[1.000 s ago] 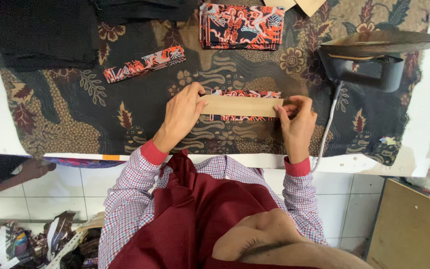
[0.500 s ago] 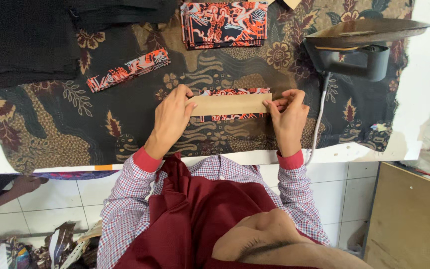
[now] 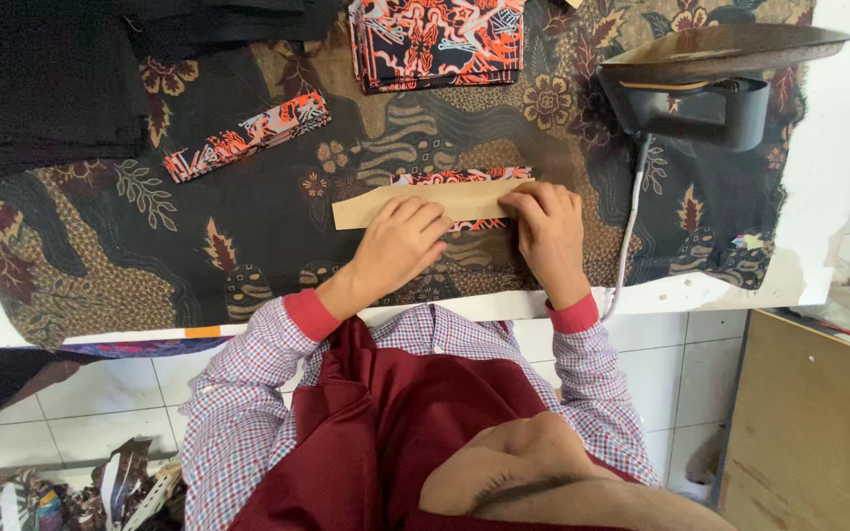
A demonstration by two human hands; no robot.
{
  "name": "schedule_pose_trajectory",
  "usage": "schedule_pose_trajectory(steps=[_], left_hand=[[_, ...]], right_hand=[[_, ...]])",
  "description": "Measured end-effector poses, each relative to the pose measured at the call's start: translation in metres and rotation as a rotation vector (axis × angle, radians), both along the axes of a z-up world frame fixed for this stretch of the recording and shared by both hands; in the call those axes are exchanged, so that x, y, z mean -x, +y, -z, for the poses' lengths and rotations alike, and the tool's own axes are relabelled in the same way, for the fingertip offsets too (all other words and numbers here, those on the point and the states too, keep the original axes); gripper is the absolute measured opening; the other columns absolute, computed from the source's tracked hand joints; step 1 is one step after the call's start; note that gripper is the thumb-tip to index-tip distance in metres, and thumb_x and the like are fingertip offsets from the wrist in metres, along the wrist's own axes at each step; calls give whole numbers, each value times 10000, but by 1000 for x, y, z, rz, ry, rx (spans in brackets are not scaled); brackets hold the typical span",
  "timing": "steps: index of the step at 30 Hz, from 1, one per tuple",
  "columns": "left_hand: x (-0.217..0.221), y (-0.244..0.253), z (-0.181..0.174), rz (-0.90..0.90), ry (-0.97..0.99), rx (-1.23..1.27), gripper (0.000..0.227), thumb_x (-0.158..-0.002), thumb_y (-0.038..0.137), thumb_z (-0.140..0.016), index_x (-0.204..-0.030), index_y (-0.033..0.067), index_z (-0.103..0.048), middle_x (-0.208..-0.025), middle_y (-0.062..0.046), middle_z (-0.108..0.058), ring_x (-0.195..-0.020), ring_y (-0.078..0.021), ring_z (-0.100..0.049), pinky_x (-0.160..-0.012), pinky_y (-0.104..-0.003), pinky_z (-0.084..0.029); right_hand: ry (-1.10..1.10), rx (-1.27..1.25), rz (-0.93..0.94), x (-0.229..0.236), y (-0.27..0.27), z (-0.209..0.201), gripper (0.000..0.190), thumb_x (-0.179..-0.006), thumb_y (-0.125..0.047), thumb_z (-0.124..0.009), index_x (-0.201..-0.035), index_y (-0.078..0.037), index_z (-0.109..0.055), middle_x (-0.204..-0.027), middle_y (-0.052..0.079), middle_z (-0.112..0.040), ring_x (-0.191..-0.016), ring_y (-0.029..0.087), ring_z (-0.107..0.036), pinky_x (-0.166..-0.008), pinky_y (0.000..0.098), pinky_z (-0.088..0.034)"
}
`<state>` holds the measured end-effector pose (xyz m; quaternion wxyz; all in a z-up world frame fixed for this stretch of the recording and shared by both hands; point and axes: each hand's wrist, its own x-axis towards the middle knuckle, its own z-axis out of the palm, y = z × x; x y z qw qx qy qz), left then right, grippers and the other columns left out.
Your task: The person repeatedly folds a patterned fabric strip over a cardboard template and presses it with an iron. The person stacks the finished pieces on the table.
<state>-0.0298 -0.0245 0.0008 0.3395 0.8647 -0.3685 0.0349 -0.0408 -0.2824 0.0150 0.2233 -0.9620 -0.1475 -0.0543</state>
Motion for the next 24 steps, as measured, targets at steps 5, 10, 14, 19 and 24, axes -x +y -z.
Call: schedule_pose_trajectory(steps=[5,10,14,19,24], left_hand=[[0,-11,11,-20,-125,-55,145,-881,139,-701,-978,47,-646,-972,-61,-596,-968,-253,-599,-876,-386,-492],[-3,-19,21,-93,-136,-135,107,-863,99,-697,-935,59,-630,-947,-74,-594,-962,-244,-601,-838,-365,-493],[-5,-23,20,-133,-114,-107,206,-871,177,-721,-979,43,-609,-977,-104,-579,-988,-281,-587,-875,-398,-478],[-7,-15,19,-121,-33,-73,392,-822,342,-731,-1036,42,-596,-1036,-122,-573,-999,-309,-559,-893,-437,-455],[-11,-6,25,-98,-56,-142,239,-950,248,-701,-1041,54,-595,-1057,-99,-577,-1017,-292,-556,-903,-427,-458]], right_hand=[[56,-43,-51,9,-8,-16,196,-1008,-98,-687,-1201,-118,-714,-1287,16,-683,-1156,225,-612,-1043,408,-392],[67,-110,-103,9,-15,-17,390,-855,-297,-800,-1163,-84,-691,-1265,59,-666,-1142,247,-598,-1033,456,-351],[52,-108,-48,6,-19,-5,174,-950,-144,-778,-1116,-128,-728,-1273,15,-697,-1188,185,-617,-1060,413,-357],[80,-185,-20,3,-27,4,124,-921,-145,-802,-1029,-124,-745,-1201,-4,-695,-1138,180,-602,-1065,402,-325],[125,-225,-1,-3,-29,1,123,-911,-172,-812,-999,-119,-743,-1163,-5,-690,-1104,180,-595,-1046,388,-303]])
